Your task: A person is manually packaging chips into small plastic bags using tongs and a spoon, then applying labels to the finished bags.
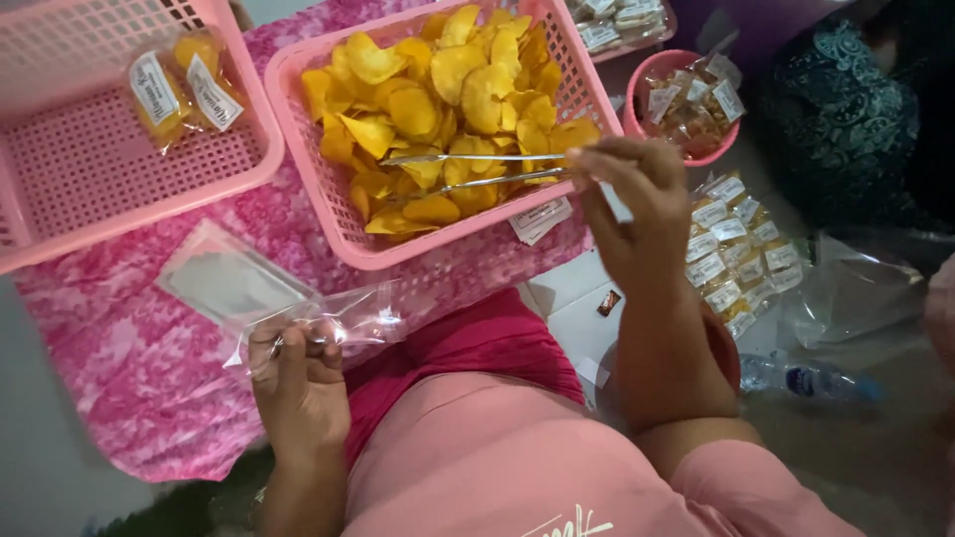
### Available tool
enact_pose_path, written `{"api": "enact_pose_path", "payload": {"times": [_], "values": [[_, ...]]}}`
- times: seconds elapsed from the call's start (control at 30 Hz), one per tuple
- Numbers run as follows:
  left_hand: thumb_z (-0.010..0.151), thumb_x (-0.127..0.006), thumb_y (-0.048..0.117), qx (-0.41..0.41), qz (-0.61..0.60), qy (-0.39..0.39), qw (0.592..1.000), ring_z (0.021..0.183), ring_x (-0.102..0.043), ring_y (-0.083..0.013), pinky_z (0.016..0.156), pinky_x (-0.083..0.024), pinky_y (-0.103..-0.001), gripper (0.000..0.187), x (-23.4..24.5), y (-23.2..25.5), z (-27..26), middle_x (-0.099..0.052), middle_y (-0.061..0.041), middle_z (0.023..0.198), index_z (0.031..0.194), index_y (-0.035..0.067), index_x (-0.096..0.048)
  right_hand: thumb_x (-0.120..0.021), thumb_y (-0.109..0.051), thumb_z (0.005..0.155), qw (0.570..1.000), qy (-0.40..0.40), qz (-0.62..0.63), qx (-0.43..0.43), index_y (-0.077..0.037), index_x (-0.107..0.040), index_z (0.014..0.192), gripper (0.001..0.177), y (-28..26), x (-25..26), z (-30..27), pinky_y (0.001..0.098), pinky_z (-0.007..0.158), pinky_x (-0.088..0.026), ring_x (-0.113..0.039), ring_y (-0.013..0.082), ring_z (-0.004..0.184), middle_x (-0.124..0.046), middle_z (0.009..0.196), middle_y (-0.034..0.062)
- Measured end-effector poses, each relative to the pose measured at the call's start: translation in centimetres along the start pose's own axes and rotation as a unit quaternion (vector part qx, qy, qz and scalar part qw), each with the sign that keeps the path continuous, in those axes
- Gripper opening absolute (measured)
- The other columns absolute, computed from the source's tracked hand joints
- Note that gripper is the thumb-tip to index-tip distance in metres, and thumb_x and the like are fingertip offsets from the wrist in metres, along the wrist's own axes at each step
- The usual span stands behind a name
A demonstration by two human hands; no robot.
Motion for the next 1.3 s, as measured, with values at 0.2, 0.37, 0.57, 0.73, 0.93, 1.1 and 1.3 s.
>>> {"api": "enact_pose_path", "payload": {"times": [0.2, 0.37, 0.57, 0.73, 0.93, 1.1, 1.3], "values": [[0.093, -0.078, 0.017, 0.008, -0.028, 0.023, 0.999, 0.087, -0.063, -0.0145, 0.078, -0.051, -0.026, 0.031, 1.1, -0.6, 0.2, -0.067, -0.004, 0.096, 0.114, 0.015, -0.056, -0.082, -0.009, 0.095, 0.988, -0.099, -0.119, 0.019, -0.002, -0.078, 0.122, 0.029, 2.2, -1.3, 0.6, 0.0482, 0.097, -0.048, -0.066, 0.031, 0.109, -0.074, 0.121, 0.014], [0.097, -0.073, 0.014, 0.003, -0.027, 0.006, 1.0, 0.08, -0.061, -0.0136, 0.074, -0.05, -0.024, 0.02, 0.0, 0.0, 0.0, -0.068, -0.006, 0.096, 0.114, 0.014, -0.061, -0.087, -0.006, 0.087, 0.985, -0.126, -0.115, 0.016, 0.001, -0.081, 0.119, 0.033, 1.8, -1.7, 0.4, 0.0433, 0.089, -0.052, -0.066, 0.0314, 0.098, -0.076, 0.115, 0.015], [0.097, -0.073, 0.015, 0.008, -0.032, 0.041, 0.999, 0.086, -0.07, -0.0165, 0.077, -0.058, -0.026, 0.019, 0.3, -0.6, 0.4, -0.069, -0.004, 0.094, 0.111, 0.016, -0.059, -0.088, -0.01, 0.092, 0.982, -0.14, -0.124, 0.014, -0.008, -0.08, 0.128, 0.037, 1.8, -2.4, 0.9, 0.0491, 0.095, -0.045, -0.062, 0.0396, 0.115, -0.073, 0.126, 0.0167], [0.098, -0.071, 0.015, 0.007, -0.022, 0.096, 0.995, 0.087, -0.077, -0.0176, 0.073, -0.066, -0.024, 0.017, 1.3, -0.4, 0.6, -0.069, -0.002, 0.091, 0.108, 0.017, -0.058, -0.083, -0.02, 0.096, 0.974, -0.195, -0.1, 0.056, -0.011, -0.078, 0.128, 0.034, 2.8, -4.5, 1.4, 0.0486, 0.087, -0.056, -0.069, 0.0414, 0.107, -0.076, 0.117, 0.0178], [0.095, -0.073, 0.015, 0.031, -0.08, 0.046, 0.995, 0.096, -0.065, -0.0156, 0.082, -0.054, -0.025, 0.037, 1.2, -0.4, 0.6, -0.064, -0.006, 0.106, 0.125, 0.012, -0.052, -0.076, -0.032, 0.094, 0.942, -0.287, -0.16, 0.069, -0.011, -0.075, 0.132, 0.044, 2.6, -6.3, 1.8, 0.0484, 0.109, -0.033, -0.067, 0.0301, 0.118, -0.075, 0.125, 0.0102], [0.094, -0.074, 0.017, 0.033, -0.067, 0.053, 0.996, 0.098, -0.064, -0.0157, 0.083, -0.054, -0.025, 0.039, 1.4, -0.7, 0.7, -0.062, -0.005, 0.108, 0.125, 0.012, -0.052, -0.077, -0.031, 0.091, 0.935, -0.3, -0.156, 0.108, -0.018, -0.076, 0.132, 0.042, 2.8, -6.9, 1.7, 0.0445, 0.108, -0.034, -0.069, 0.0284, 0.113, -0.075, 0.124, 0.0029], [0.094, -0.074, 0.018, 0.037, -0.067, 0.063, 0.995, 0.098, -0.064, -0.0167, 0.084, -0.053, -0.027, 0.039, 1.6, -0.7, 0.7, -0.062, -0.004, 0.11, 0.126, 0.013, -0.051, -0.078, -0.015, 0.091, 0.928, -0.256, -0.176, 0.204, -0.013, -0.073, 0.136, 0.046, 1.4, -6.0, 2.0, 0.0357, 0.08, -0.054, -0.067, 0.0241, 0.094, -0.071, 0.112, 0.0063]]}}
Point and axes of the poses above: each hand's wrist, its own z-axis towards the middle knuckle, its own x-axis out of the back of the hand, y = z × x, the point moved 8 cm from there along z, towards the middle knuckle
